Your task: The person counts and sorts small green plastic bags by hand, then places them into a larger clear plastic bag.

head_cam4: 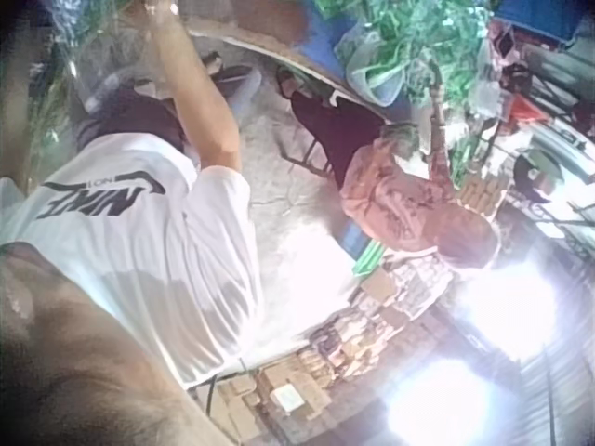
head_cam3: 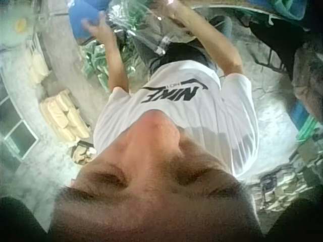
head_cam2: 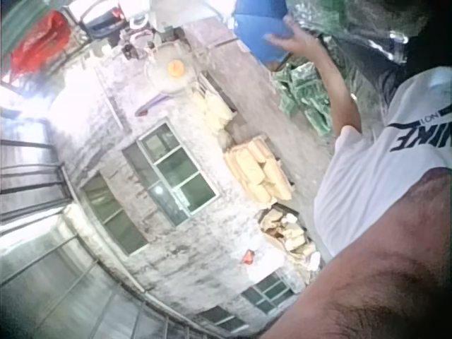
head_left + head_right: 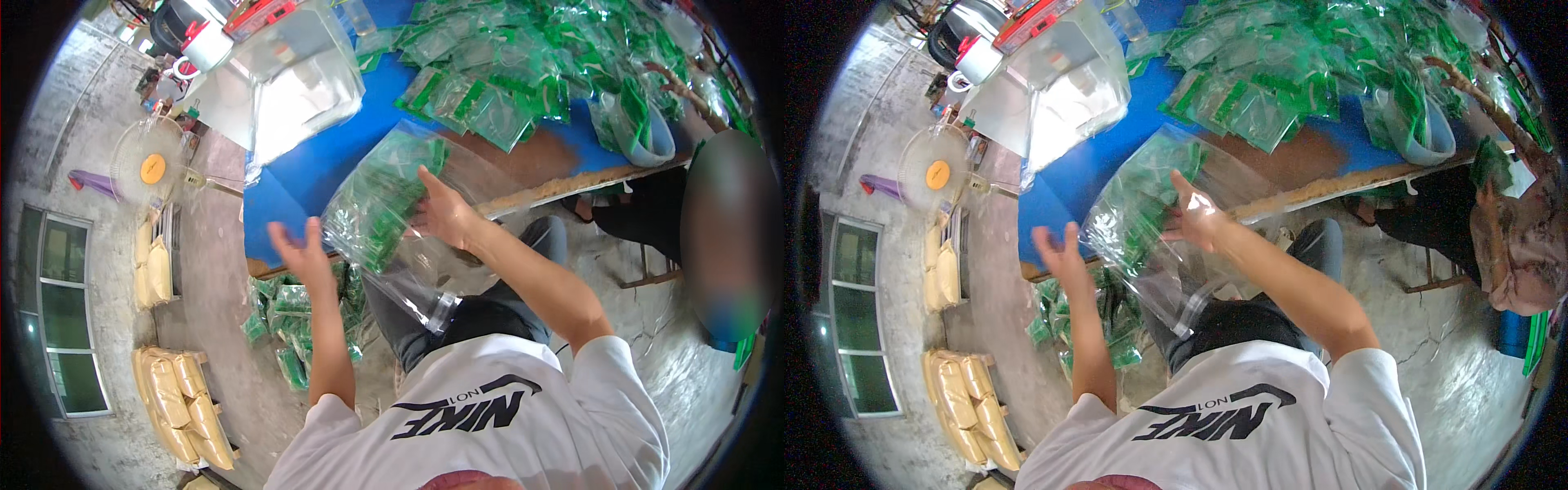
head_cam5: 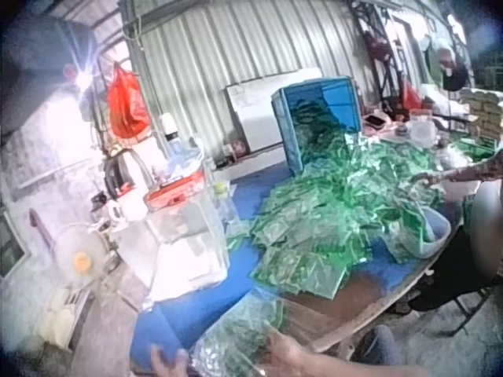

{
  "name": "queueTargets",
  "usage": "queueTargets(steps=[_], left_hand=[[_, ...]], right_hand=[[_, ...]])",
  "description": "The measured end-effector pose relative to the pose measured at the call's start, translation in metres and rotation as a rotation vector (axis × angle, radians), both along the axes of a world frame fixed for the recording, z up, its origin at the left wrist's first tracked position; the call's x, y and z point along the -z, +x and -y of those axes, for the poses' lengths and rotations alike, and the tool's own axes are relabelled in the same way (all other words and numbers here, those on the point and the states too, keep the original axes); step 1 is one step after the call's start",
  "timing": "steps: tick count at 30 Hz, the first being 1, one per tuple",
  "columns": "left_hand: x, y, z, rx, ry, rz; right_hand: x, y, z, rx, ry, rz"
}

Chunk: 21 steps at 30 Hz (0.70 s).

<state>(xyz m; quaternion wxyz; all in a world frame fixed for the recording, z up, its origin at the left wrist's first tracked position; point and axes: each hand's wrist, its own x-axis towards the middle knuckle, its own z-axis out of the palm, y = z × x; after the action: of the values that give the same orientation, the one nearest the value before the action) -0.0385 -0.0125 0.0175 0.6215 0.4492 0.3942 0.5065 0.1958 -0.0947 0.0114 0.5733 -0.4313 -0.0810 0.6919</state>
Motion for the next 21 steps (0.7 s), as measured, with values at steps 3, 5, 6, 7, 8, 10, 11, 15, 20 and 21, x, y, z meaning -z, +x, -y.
queueTargets(steps=[3,5,6,7,8,10,11,15,20,21], left_hand=[[-0.024,-0.003,-0.018,-0.544,0.821,-0.709],[-0.038,0.011,-0.036,0.165,0.719,-0.762],[-0.034,0.014,-0.042,0.155,0.715,-0.765],[-0.029,0.023,-0.05,0.362,0.596,-0.788],[-0.025,0.028,-0.055,0.57,0.474,-0.805],[-0.025,0.018,-0.062,0.636,0.492,-0.845],[-0.029,0.018,-0.06,0.69,0.491,-0.888],[-0.045,0.046,-0.049,0.562,0.893,-0.979],[-0.017,0.081,-0.066,0.691,0.901,-1.107],[-0.02,0.076,-0.069,0.589,0.949,-1.16]], right_hand=[[0.007,0.003,0.001,-0.033,-0.061,-0.067],[0.007,0.013,0.008,-0.039,-0.031,-0.036],[0.004,0.018,0.011,-0.026,0.008,-0.008],[-0.007,0.023,0.012,-0.046,0.026,0.035],[-0.006,0.023,0.011,-0.038,0.034,0.036],[0.002,0.029,0.008,-0.188,0.175,0.392],[0.004,0.029,0.004,-0.158,0.171,0.395],[0.026,0.044,-0.014,-0.157,0.224,0.875],[0.055,0.065,-0.013,-0.138,0.867,1.924],[0.024,0.047,-0.011,-0.083,0.487,1.09]])
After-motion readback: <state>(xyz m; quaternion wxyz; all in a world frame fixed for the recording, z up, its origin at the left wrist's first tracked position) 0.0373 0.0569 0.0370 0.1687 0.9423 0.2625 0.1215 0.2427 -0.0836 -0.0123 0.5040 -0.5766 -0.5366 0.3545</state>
